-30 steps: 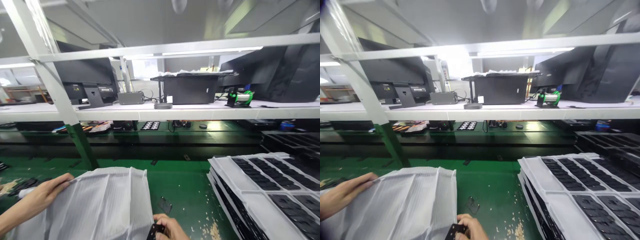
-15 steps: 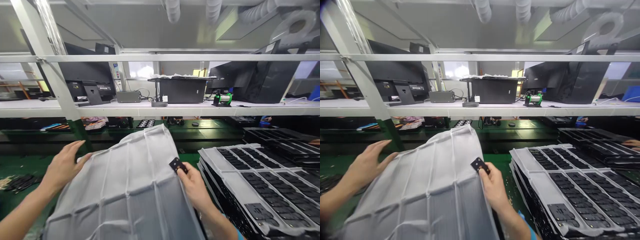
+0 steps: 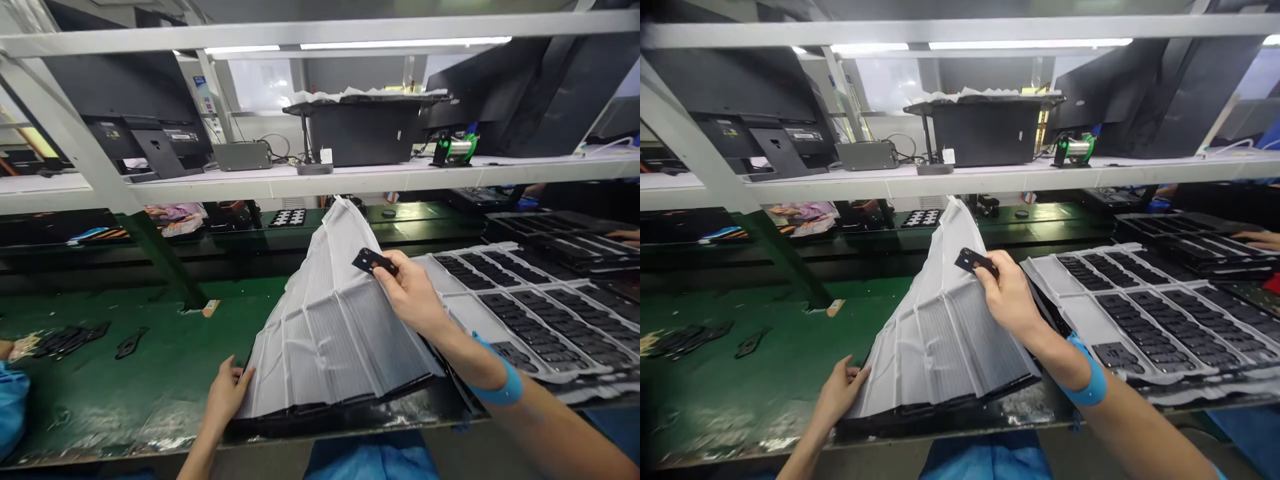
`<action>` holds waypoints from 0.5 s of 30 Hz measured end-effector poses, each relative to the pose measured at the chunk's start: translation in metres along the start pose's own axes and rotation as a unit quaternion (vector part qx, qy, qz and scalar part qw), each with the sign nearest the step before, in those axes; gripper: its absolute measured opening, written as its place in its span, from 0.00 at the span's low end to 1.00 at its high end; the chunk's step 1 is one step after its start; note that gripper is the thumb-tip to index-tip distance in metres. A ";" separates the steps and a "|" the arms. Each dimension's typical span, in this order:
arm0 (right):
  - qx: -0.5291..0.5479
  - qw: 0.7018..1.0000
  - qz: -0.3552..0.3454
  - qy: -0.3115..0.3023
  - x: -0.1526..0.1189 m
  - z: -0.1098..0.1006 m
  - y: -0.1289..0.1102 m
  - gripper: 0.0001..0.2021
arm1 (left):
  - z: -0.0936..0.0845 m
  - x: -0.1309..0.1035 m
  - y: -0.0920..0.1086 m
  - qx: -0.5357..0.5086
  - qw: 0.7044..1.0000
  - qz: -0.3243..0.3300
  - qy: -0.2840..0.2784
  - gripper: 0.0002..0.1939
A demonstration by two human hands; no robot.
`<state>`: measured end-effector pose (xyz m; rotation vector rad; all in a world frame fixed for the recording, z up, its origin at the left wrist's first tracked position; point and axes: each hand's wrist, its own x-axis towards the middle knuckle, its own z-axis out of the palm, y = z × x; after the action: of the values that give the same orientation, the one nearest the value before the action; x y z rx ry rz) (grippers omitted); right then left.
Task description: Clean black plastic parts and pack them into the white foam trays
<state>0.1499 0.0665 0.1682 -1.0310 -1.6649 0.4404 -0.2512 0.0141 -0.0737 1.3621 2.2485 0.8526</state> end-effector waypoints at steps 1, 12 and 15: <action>-0.016 1.000 -0.005 -0.004 0.002 -0.002 -0.006 0.07 | 0.003 0.003 0.006 0.009 1.000 0.009 -0.015 0.43; -0.066 0.984 -0.153 -0.055 0.023 -0.024 -0.124 0.04 | 0.010 -0.001 0.044 -0.064 0.986 0.075 -0.132 0.11; -0.097 0.980 -0.173 -0.020 0.026 -0.049 -0.132 0.04 | -0.011 -0.006 0.049 -0.133 0.983 0.091 -0.092 0.17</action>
<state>0.1392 0.0038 0.2964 -0.8494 -1.9069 0.0697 -0.2225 0.0223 -0.0333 1.4664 1.8197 1.0025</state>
